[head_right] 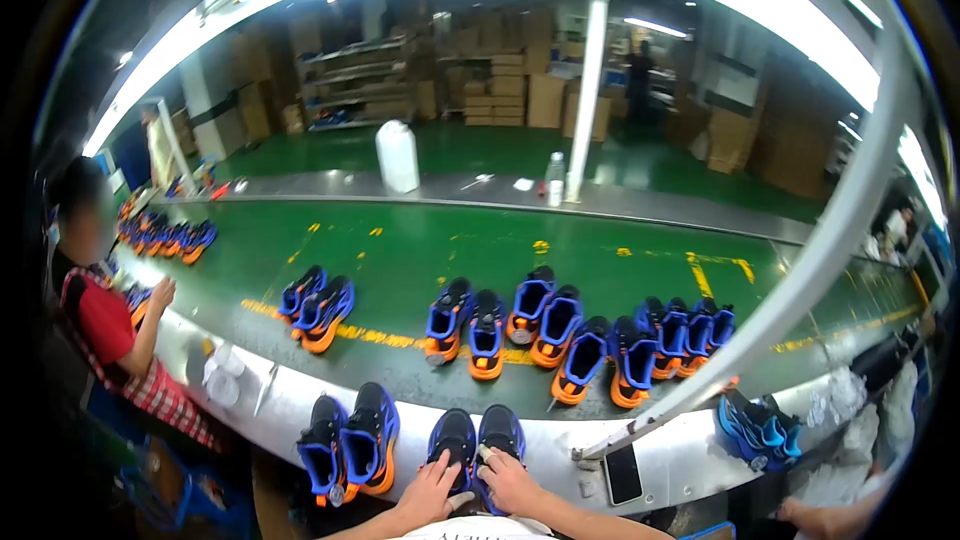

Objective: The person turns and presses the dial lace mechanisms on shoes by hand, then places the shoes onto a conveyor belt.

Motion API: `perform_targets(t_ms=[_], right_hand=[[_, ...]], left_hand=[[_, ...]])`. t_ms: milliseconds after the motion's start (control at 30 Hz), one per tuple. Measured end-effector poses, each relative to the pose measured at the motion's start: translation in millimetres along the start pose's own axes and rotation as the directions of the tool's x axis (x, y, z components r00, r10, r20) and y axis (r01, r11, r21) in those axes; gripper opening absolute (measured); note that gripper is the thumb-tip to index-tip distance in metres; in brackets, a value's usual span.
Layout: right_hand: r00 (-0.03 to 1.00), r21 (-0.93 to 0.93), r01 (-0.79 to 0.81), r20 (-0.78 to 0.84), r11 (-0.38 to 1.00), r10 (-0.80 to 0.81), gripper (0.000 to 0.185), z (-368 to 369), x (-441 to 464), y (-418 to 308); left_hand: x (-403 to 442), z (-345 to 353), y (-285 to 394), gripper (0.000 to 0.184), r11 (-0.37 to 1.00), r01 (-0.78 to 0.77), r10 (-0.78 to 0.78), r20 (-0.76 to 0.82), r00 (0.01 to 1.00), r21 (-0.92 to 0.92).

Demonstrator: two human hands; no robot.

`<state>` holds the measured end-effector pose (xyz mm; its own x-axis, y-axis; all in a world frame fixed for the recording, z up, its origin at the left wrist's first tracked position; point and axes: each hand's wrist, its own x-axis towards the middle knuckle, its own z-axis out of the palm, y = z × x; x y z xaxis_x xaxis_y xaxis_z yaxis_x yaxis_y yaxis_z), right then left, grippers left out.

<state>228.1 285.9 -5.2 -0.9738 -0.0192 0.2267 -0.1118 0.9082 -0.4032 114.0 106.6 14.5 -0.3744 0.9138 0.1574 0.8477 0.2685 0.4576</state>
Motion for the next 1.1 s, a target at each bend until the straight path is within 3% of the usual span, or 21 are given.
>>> perform_targets(t_ms=[33,67,100,133,167,200,267,400,433,533,567,667,700,800,933,967,1000,1067,1100], right_hand=[[0.995,0.096,-0.084,0.055,0.992,0.079,0.047,-4,-3,1],[0.991,0.293,-0.135,0.031,0.947,0.131,0.042,1,-5,8],[0.984,0.482,-0.164,0.015,0.861,0.179,0.038,11,-6,20],[0.975,0.653,-0.172,0.008,0.737,0.221,0.033,6,-3,18],[0.936,0.778,-0.213,-0.011,0.591,0.351,0.024,-1,-4,12],[0.933,0.609,-0.223,-0.092,0.761,0.347,0.023,-2,-8,12],[0.934,0.177,-0.242,-0.225,0.954,0.278,0.021,2,-14,13],[0.943,0.205,-0.258,-0.158,0.944,0.292,0.020,9,-17,19],[0.967,0.200,-0.218,-0.087,0.955,0.239,0.023,13,-17,19],[0.952,0.163,-0.279,-0.082,0.946,0.295,0.026,16,-16,11],[0.946,0.282,-0.301,-0.028,0.911,0.322,0.028,8,-16,17],[0.986,0.383,-0.114,-0.073,0.917,0.153,0.027,10,-24,47],[0.979,0.403,-0.156,-0.058,0.902,0.196,0.031,5,-22,42],[0.928,0.111,-0.373,0.027,0.921,0.372,0.028,-14,-14,17],[0.954,0.222,-0.299,0.074,0.928,0.290,0.029,-19,-16,36],[0.954,0.213,-0.298,0.103,0.931,0.282,0.028,-20,-17,37],[0.921,0.187,-0.378,0.180,0.907,0.346,0.029,-27,-13,30],[0.895,0.016,-0.427,0.148,0.904,0.420,0.029,-14,-11,21],[0.883,0.047,-0.452,0.163,0.891,0.440,0.028,-17,-12,20]], left_hand=[[1,8,-13,0.048,0.997,-0.081,0.081,0.041,0.996,0.009],[4,14,-27,0.044,0.987,-0.161,0.159,0.086,0.983,0.013],[13,11,-27,0.038,0.986,0.077,-0.057,0.130,0.990,-0.147],[20,-6,-12,0.030,0.993,0.122,-0.122,0.167,0.978,0.010],[22,2,-18,0.026,0.999,0.041,-0.042,0.065,0.997,0.011],[20,11,-24,0.022,0.999,-0.033,0.033,-0.042,0.999,0.017],[13,16,-17,0.019,0.986,0.027,-0.043,-0.090,0.995,-0.165],[19,22,-22,0.016,0.956,-0.018,-0.009,-0.089,0.996,-0.294],[18,25,-22,0.017,0.967,-0.024,0.012,-0.048,0.999,-0.254],[18,29,-17,0.018,0.988,-0.066,0.061,-0.040,0.997,-0.140],[19,30,-15,0.020,0.984,-0.058,0.044,-0.085,0.995,-0.170],[25,23,-9,0.021,0.946,0.094,-0.150,-0.163,0.975,-0.310],[24,31,-16,0.025,0.946,0.111,-0.159,-0.136,0.978,-0.305],[26,23,-24,0.023,0.908,0.098,-0.086,0.047,0.995,-0.407],[40,1,-12,0.036,0.879,0.180,-0.110,0.181,0.977,-0.441],[38,-7,4,0.026,0.930,0.081,-0.083,0.008,0.996,-0.359],[38,2,2,0.023,0.942,0.010,-0.021,-0.030,0.999,-0.335],[30,5,-7,0.023,0.903,-0.001,0.020,0.040,0.999,-0.430],[29,6,-7,0.022,0.900,-0.019,0.041,0.042,0.998,-0.436]])
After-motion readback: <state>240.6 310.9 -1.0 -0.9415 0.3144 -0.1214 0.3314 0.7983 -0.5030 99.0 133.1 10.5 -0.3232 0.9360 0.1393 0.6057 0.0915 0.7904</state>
